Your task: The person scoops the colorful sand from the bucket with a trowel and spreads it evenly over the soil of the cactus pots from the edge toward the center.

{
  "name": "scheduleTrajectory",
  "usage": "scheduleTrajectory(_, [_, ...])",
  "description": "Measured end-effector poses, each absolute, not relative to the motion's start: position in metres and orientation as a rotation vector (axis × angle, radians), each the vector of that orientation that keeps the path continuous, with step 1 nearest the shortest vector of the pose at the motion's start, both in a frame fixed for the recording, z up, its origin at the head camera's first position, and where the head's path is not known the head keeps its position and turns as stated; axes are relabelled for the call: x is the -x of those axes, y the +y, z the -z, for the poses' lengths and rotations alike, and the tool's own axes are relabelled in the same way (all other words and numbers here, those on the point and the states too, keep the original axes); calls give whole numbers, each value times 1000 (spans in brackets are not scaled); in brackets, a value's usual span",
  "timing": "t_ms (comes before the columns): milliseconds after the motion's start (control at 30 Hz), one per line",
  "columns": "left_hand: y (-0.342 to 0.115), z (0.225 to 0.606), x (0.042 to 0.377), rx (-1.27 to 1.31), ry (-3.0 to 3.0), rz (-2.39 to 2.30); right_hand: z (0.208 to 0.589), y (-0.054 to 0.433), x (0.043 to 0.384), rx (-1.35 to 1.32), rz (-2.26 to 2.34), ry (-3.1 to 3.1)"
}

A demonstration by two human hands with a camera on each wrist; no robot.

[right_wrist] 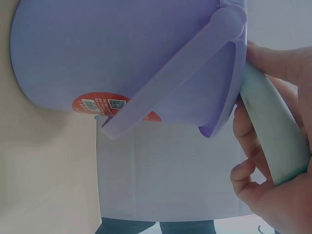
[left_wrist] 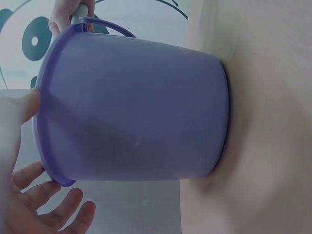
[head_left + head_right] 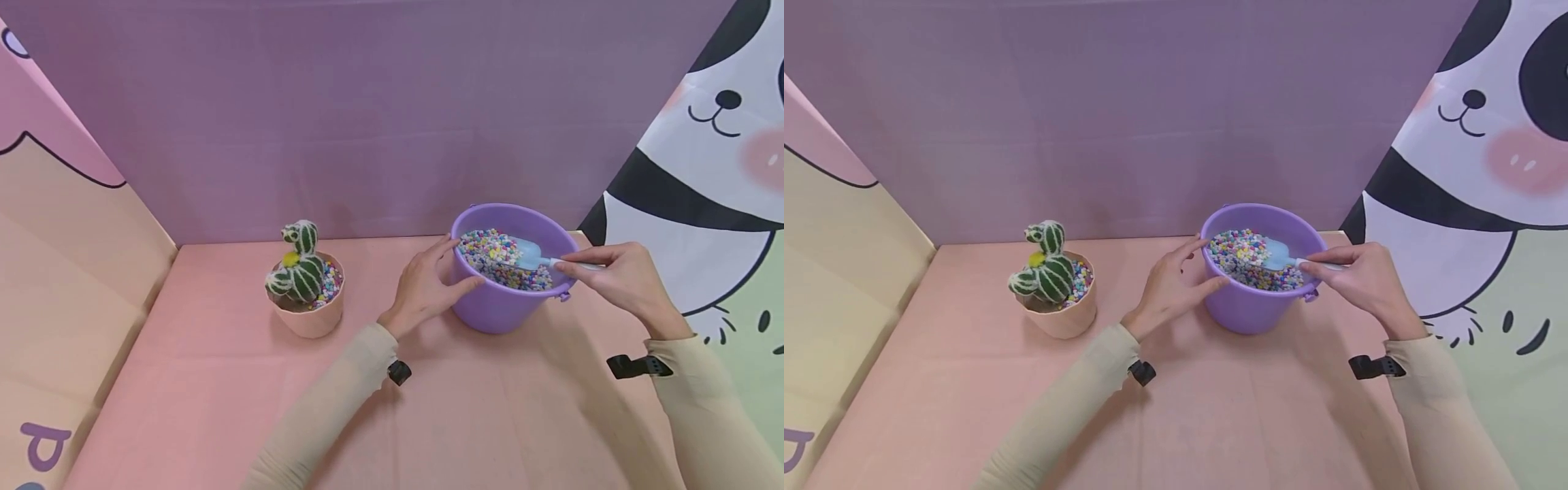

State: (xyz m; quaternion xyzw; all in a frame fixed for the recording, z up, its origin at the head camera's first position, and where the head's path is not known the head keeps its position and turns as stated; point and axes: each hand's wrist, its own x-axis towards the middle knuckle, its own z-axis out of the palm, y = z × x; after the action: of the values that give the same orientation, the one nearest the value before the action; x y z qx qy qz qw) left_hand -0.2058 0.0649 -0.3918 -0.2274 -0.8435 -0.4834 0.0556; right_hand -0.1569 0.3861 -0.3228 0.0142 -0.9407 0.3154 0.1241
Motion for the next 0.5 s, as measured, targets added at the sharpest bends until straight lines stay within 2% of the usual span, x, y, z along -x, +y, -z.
scheduleTrajectory(500, [65,393,205,701,-2549,1458,323,381,156,-30,-955,-2714])
